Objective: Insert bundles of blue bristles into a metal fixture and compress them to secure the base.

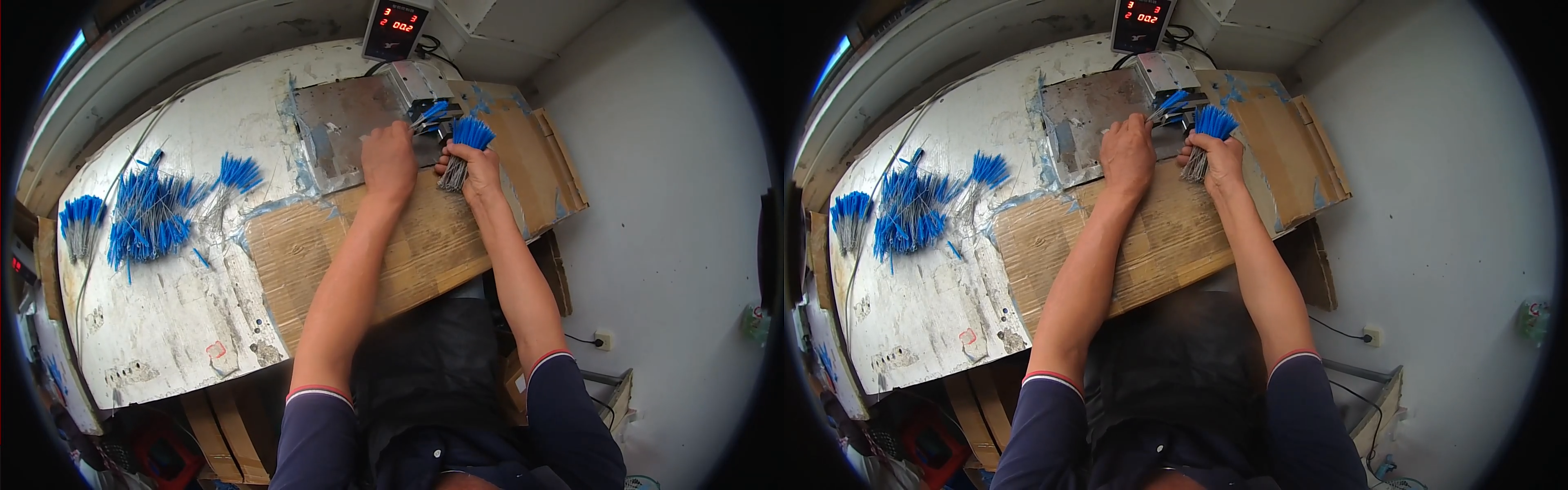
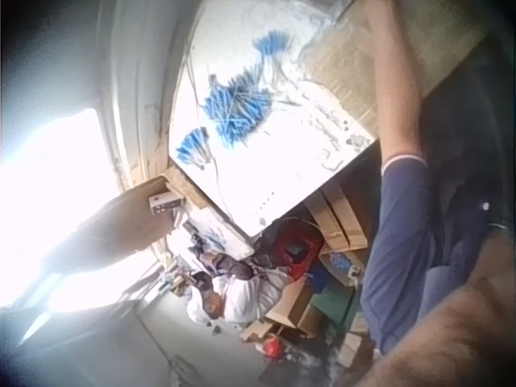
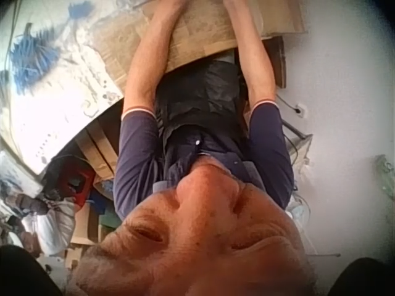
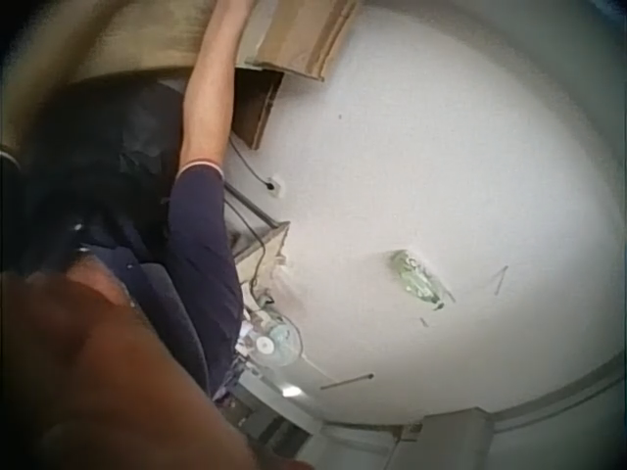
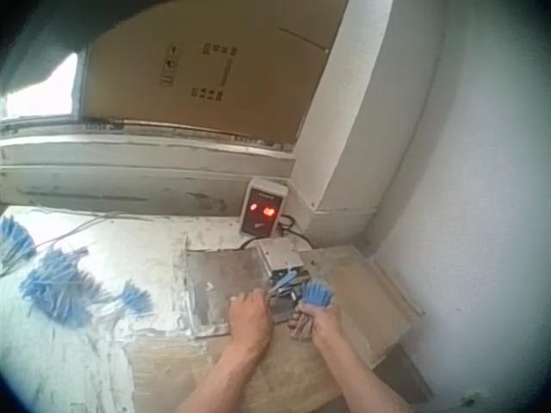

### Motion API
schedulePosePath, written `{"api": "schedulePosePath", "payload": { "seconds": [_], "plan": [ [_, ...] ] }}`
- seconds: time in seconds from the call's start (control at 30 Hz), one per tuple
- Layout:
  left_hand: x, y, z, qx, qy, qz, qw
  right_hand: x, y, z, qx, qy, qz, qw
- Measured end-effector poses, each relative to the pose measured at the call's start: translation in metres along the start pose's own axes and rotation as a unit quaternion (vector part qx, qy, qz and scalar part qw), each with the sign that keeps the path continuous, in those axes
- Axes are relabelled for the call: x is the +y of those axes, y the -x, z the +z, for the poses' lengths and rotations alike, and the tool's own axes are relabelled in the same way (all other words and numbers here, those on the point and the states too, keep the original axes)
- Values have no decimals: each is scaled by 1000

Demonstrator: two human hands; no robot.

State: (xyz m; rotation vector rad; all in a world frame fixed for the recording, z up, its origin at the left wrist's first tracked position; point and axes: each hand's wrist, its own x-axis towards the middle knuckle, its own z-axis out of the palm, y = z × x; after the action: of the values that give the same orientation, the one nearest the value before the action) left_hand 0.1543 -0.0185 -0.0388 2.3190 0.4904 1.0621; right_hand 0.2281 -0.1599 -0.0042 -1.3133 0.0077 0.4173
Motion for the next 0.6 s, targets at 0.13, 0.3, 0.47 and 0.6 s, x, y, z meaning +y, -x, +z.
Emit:
{"api": "schedulePosePath", "payload": {
  "seconds": [0.13,0.3,0.47,0.6],
  "plan": [
    [0,0,1,-16,15,13,1000,1,1,-1,13,-3,-9,1000],
    [2,2,2,-24,17,9,1000,2,2,-3,15,32,-44,998],
    [0,3,3,-33,-15,35,999,0,4,-6,11,30,-11,999],
    [1,4,2,-40,-45,67,996,-4,8,-6,-10,24,-5,1000]
  ]
}}
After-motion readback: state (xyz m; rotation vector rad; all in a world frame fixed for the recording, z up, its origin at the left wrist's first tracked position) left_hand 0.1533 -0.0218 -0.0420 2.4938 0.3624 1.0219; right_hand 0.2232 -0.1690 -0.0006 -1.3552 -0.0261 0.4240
